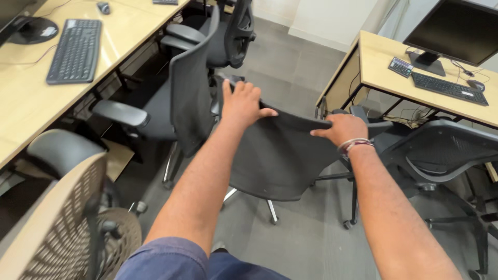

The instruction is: The person moves a black office chair across a computer lab, positioning it under a desk. They then pull the chair out, rotate it, and push it back under the desk repeatedly. The person handles the chair by its backrest and armrests throughout the sequence.

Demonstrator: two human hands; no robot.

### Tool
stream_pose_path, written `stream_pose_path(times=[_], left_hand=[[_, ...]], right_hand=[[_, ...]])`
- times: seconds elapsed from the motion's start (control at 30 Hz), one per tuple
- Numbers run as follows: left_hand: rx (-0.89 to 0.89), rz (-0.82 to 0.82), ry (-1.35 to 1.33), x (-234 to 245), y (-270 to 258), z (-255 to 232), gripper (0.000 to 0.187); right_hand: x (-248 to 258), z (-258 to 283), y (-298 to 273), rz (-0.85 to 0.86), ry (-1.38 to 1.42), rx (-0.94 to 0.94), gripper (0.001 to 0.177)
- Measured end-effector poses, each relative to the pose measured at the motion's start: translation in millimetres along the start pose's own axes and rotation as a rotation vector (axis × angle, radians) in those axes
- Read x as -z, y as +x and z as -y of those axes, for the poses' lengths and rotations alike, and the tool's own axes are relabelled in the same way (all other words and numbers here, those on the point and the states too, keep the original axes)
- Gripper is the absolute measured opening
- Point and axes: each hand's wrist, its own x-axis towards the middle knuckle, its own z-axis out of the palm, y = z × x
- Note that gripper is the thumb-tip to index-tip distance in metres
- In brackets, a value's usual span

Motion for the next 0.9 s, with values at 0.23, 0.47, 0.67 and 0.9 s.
stream_pose_path(times=[0.23,0.47,0.67,0.9], left_hand=[[-0.037,0.063,-0.043,22,-34,-2,0.088],[-0.087,0.079,-0.05,21,-46,10,0.084],[-0.139,0.06,-0.073,22,-65,21,0.08],[-0.229,0.102,-0.099,29,-68,49,0.083]], right_hand=[[9,25,-59,-0.034,-0.011,-0.093,0.061],[7,41,-82,-0.072,-0.034,-0.136,0.063],[5,65,-117,-0.214,-0.055,-0.108,0.062],[9,95,-147,-0.32,-0.086,-0.071,0.062]])
